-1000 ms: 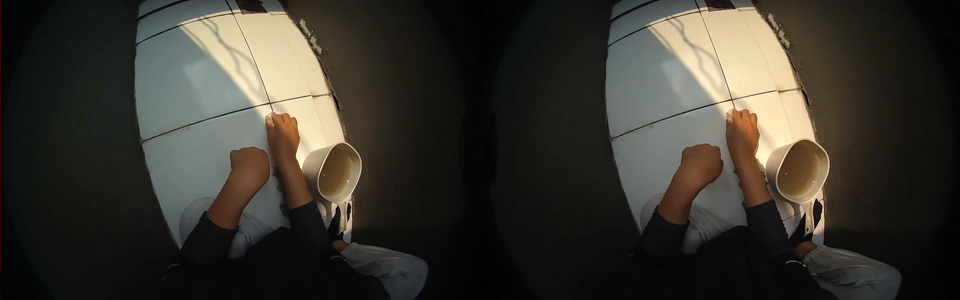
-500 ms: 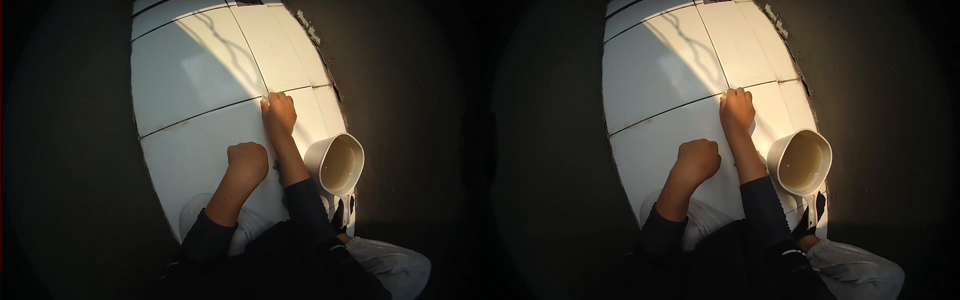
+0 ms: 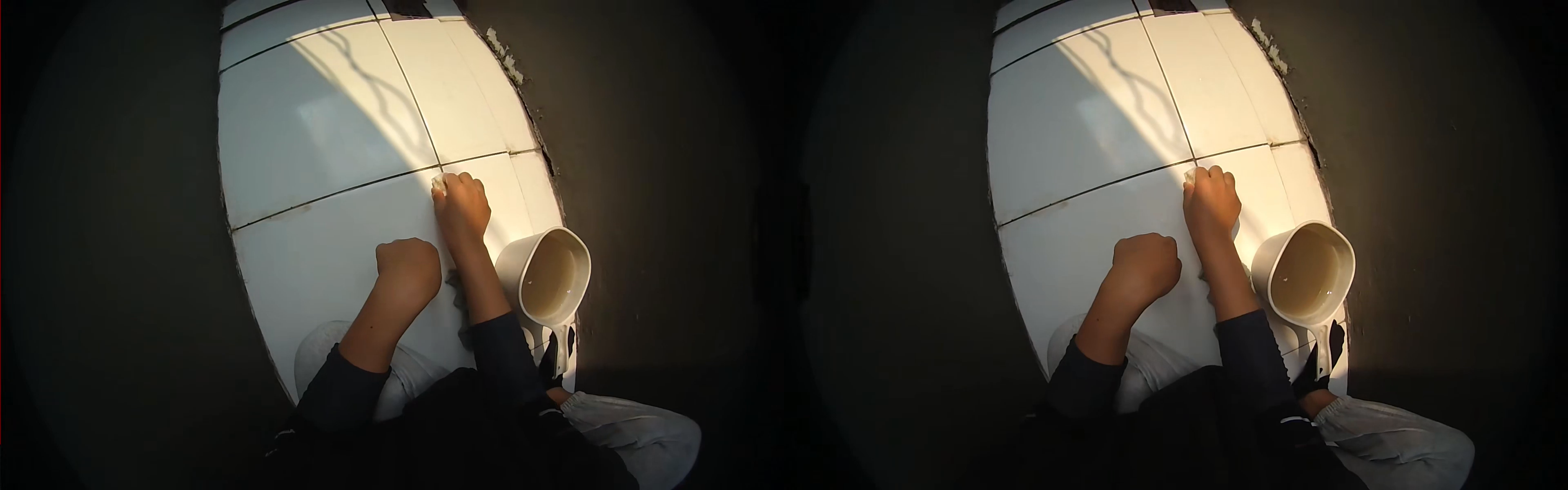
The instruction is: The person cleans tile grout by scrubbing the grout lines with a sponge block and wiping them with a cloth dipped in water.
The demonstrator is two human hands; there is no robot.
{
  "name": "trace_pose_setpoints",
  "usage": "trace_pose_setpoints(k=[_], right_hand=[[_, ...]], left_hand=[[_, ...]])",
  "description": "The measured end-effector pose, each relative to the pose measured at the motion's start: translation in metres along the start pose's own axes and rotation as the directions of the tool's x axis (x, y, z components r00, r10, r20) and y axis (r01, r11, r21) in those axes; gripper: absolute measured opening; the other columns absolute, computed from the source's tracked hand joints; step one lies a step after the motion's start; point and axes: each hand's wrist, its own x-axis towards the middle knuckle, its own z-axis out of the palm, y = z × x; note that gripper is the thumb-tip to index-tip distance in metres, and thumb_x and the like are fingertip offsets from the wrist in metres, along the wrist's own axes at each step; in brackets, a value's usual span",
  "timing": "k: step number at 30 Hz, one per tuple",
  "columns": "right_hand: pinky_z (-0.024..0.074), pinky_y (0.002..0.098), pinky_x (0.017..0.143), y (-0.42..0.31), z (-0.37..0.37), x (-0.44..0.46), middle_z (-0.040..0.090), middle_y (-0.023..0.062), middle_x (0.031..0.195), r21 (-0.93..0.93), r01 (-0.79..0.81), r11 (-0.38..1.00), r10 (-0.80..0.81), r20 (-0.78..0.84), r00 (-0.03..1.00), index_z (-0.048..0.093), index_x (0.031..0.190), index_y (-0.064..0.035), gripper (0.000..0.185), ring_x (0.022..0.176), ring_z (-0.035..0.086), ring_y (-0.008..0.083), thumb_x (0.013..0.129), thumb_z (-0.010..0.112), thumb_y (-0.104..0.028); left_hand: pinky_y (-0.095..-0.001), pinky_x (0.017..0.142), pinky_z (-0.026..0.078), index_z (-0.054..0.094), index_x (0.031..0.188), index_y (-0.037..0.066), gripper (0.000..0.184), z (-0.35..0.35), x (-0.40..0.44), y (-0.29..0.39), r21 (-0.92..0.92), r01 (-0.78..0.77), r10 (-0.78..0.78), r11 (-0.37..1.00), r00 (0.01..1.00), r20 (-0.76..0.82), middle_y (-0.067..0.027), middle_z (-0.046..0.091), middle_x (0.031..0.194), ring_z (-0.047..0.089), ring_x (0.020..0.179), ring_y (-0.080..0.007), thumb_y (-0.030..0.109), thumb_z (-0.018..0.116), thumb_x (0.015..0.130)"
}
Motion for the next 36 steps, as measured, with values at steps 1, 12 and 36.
trace_pose_setpoints(k=[1, 12, 36], right_hand=[[0.0507, 0.0369, 0.066, 0.003, -0.003, -0.009, 0.056, 0.0056, 0.087, 0.024, 0.023, 0.999, -0.023, -0.026, 0.999, 0.061, 0.086, -0.0080, 0.019, 0.084, 0.055, 0.0249, 0.072, 0.070, -0.016], [0.0504, 0.0375, 0.071, 0.006, -0.017, 0.007, 0.058, 0.0074, 0.087, 0.016, -0.020, 1.000, 0.017, 0.132, 0.991, 0.062, 0.086, -0.0063, 0.015, 0.087, 0.055, 0.0274, 0.073, 0.067, -0.012], [0.0495, 0.0422, 0.061, 0.037, -0.103, -0.146, 0.066, 0.0105, 0.081, -0.257, 0.169, 0.951, 0.103, 0.783, 0.613, 0.058, 0.102, -0.0107, 0.033, 0.078, 0.066, 0.0295, 0.070, 0.066, -0.017]], left_hand=[[-0.0408, 0.061, 0.051, 0.067, 0.075, 0.003, 0.018, 0.000, 0.000, -0.001, -0.002, 0.002, -0.002, 1.000, 1.000, -0.002, -0.0151, 0.066, 0.074, 0.065, 0.070, -0.0299, 0.011, 0.051, 0.075], [-0.0398, 0.062, 0.051, 0.065, 0.077, 0.003, 0.017, -0.011, 0.003, -0.002, 0.014, 0.058, -0.059, 0.998, 0.998, 0.012, -0.0140, 0.066, 0.076, 0.065, 0.071, -0.0292, 0.012, 0.052, 0.078], [-0.0417, 0.072, 0.049, 0.058, 0.086, 0.002, 0.023, -0.013, -0.002, 0.011, -0.105, -0.031, 0.001, 0.994, 0.963, -0.269, -0.0134, 0.062, 0.084, 0.061, 0.081, -0.0307, 0.023, 0.050, 0.088]])
